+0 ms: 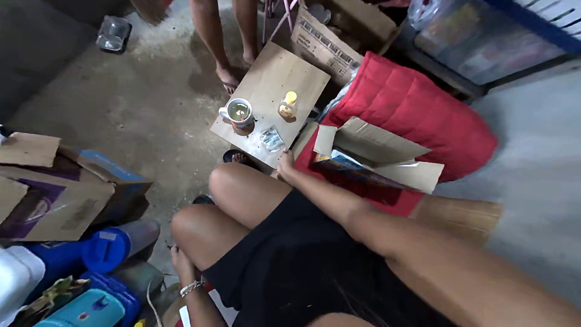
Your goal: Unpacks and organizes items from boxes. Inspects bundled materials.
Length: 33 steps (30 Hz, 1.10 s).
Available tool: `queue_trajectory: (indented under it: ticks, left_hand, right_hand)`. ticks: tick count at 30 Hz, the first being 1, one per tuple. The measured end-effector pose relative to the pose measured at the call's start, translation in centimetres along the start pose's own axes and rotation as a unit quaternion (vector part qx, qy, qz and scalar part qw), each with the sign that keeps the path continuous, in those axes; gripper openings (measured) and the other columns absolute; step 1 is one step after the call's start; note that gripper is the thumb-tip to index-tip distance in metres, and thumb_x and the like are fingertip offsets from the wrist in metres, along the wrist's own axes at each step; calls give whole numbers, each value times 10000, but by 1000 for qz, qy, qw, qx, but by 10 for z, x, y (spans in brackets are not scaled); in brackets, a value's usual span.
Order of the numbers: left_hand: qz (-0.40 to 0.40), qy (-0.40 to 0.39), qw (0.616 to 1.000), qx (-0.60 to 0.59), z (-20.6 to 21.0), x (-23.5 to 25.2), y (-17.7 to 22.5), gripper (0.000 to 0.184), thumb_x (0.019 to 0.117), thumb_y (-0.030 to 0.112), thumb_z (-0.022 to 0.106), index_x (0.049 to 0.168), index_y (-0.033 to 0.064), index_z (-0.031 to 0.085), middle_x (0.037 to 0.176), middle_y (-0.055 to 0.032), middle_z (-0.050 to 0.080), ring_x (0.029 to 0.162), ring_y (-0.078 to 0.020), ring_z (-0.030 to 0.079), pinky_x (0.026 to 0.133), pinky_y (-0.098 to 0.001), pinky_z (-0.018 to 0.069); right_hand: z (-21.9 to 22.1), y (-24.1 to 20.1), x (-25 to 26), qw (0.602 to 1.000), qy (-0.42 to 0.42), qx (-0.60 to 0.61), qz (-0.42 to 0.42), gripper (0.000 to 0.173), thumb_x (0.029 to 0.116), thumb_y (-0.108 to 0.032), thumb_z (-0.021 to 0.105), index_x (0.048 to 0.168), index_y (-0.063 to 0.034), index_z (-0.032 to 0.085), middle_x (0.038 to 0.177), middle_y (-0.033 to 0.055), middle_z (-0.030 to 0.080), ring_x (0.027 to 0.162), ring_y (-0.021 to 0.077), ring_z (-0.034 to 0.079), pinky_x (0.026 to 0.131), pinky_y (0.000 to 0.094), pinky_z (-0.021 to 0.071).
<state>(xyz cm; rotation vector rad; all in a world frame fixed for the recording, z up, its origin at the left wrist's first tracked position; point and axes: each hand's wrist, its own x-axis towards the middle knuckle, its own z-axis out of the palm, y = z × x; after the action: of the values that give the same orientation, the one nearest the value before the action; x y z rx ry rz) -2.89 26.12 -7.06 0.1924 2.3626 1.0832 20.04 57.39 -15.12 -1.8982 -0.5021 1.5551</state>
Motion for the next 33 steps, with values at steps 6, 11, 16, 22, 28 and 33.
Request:
queue_trajectory:
  ticks: [6,11,16,22,28,33]
  left_hand:
    - [-2,4,1000,-15,-4,-20,2,413,1095,156,379,1426,-86,419,1345,-247,542,1155,-186,554,1017,-353,444]
    - [30,-17,999,8,-8,-15,-21,500,1116,202,266,1525,-79,333,1494,-283,457,1360,-277,488,1149,-411,372]
    - [-130,-47,989,60,-15,-27,-45,489,1140,186,190,1491,-131,314,1525,-292,396,1345,-265,448,1132,-379,353]
    - [-51,-57,996,45,-10,-28,-6,441,1117,202,224,1399,-65,432,1213,-153,580,1034,-104,564,915,-298,488]
    - [107,-66,991,-43,-5,-7,61,418,1105,288,342,1386,14,485,1119,14,612,866,3,593,773,-224,527]
    - [321,-109,931,133,18,-29,122,422,1080,260,440,1265,-90,585,1230,-172,642,1041,-107,635,899,-268,530]
  right_hand:
    - [-6,16,5,1000,-13,23,4,431,1130,-312,368,1403,-3,494,1380,263,537,1245,367,544,1020,551,458]
    - [-36,0,-14,991,-112,-79,-6,490,1053,-160,557,1484,-1,386,1302,265,578,1104,341,611,912,484,523]
    - [-119,-25,-82,829,-323,-352,-292,436,1030,-153,571,1418,44,531,1426,248,549,1313,315,562,1118,422,463]
    - [-201,-70,-137,731,-210,-325,-563,274,1050,-149,500,1153,-71,741,1307,128,672,1261,268,611,1086,450,488]
    - [-274,-181,-126,748,-67,-419,-510,191,1024,-151,578,1107,-33,704,977,119,713,868,233,701,798,442,594]
    - [-261,-143,-119,665,-383,-600,-225,306,1024,-101,584,1322,-54,638,1229,169,683,1136,323,661,1002,524,514]
